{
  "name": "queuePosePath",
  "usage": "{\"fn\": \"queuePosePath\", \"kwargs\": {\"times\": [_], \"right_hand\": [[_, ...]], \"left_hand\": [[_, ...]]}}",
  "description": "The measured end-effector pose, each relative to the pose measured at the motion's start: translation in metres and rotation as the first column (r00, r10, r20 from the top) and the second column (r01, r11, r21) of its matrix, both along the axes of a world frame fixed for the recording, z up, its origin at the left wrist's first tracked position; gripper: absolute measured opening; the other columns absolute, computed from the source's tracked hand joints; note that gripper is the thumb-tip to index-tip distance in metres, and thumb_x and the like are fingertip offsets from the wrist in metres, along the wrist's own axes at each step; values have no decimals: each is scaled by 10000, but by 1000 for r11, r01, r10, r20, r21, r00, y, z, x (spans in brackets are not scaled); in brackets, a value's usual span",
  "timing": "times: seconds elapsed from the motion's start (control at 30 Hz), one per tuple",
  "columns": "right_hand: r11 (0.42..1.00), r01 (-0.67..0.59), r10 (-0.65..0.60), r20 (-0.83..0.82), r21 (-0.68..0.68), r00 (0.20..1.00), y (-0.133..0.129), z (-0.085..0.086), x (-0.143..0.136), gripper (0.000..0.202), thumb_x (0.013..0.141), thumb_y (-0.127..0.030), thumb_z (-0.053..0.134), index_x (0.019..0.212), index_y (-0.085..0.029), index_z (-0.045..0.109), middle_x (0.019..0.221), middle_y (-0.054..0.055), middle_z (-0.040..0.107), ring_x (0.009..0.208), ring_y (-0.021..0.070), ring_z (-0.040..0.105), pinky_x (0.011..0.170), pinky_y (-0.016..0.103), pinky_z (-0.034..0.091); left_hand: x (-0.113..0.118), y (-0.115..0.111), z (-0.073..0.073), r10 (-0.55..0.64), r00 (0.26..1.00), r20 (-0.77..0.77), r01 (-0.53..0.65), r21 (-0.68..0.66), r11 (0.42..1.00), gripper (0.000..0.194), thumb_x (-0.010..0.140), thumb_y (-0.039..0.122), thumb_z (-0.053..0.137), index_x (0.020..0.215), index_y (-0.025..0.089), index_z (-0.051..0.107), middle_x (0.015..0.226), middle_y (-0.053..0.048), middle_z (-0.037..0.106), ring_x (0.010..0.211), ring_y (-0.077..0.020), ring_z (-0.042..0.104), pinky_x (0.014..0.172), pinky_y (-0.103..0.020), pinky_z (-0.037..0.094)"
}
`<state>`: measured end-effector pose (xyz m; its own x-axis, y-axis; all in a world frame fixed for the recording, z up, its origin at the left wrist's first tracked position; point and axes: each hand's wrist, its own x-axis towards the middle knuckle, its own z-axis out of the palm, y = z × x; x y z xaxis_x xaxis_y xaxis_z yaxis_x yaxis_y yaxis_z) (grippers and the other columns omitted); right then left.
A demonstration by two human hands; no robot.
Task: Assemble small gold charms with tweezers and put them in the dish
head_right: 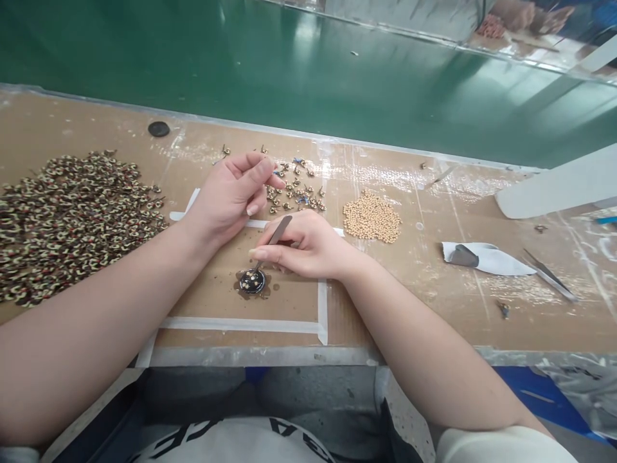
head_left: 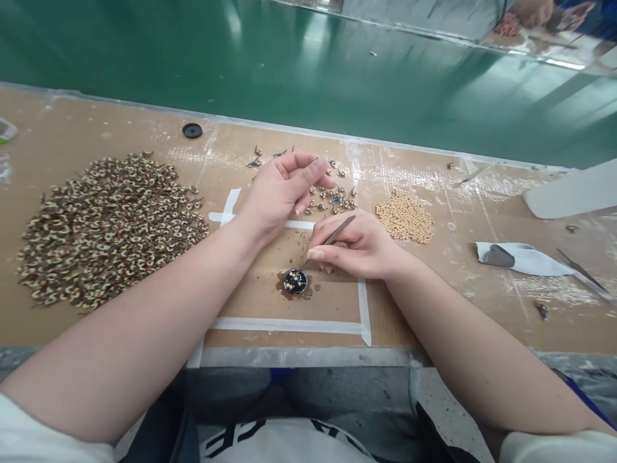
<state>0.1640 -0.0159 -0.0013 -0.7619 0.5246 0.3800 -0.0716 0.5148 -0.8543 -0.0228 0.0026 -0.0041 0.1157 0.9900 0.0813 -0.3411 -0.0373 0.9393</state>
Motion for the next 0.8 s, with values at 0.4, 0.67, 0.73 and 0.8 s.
{"fn": "queuePosePath", "kwargs": {"times": [0.4, 0.67, 0.73, 0.8], "right_hand": [[999, -25, 25, 7, -27, 1000, 1, 2, 0, 262, 984, -350, 818, 812, -154, 796, 682, 14, 741, 593, 105, 670, 613, 223, 513], [858, 87, -293, -343, -507, 893, 7, 3, 0, 316, 1024, -437, 746, 818, -199, 780, 530, -47, 609, 379, 71, 498, 412, 214, 404], [780, 119, -427, -383, -615, 819, 14, 4, 1, 371, 991, -495, 766, 754, -213, 720, 511, -75, 528, 369, 56, 402, 395, 213, 349], [725, 141, -508, -385, -674, 771, 21, 4, 2, 401, 935, -534, 805, 728, -225, 654, 522, -95, 454, 389, 56, 332, 391, 216, 308]], "left_hand": [[-2, 0, -3, 24, 1000, -9, -24, 35, 999, 176, 940, 371, 861, 998, 207, 837, 863, -25, 780, 429, -13, 394, 418, -209, 281], [-1, -2, 4, -28, 999, -15, 28, -10, 1000, 278, 857, 416, 912, 1028, 209, 837, 991, -67, 834, 435, -20, 419, 428, -203, 332], [-1, -3, 7, -45, 999, -20, 45, -18, 999, 291, 847, 415, 917, 1024, 202, 828, 980, -80, 844, 427, -24, 439, 427, -199, 339], [-2, -4, 9, -61, 997, -38, 60, -21, 998, 285, 853, 413, 907, 1025, 205, 817, 973, -88, 849, 418, -33, 454, 421, -202, 338]]}}
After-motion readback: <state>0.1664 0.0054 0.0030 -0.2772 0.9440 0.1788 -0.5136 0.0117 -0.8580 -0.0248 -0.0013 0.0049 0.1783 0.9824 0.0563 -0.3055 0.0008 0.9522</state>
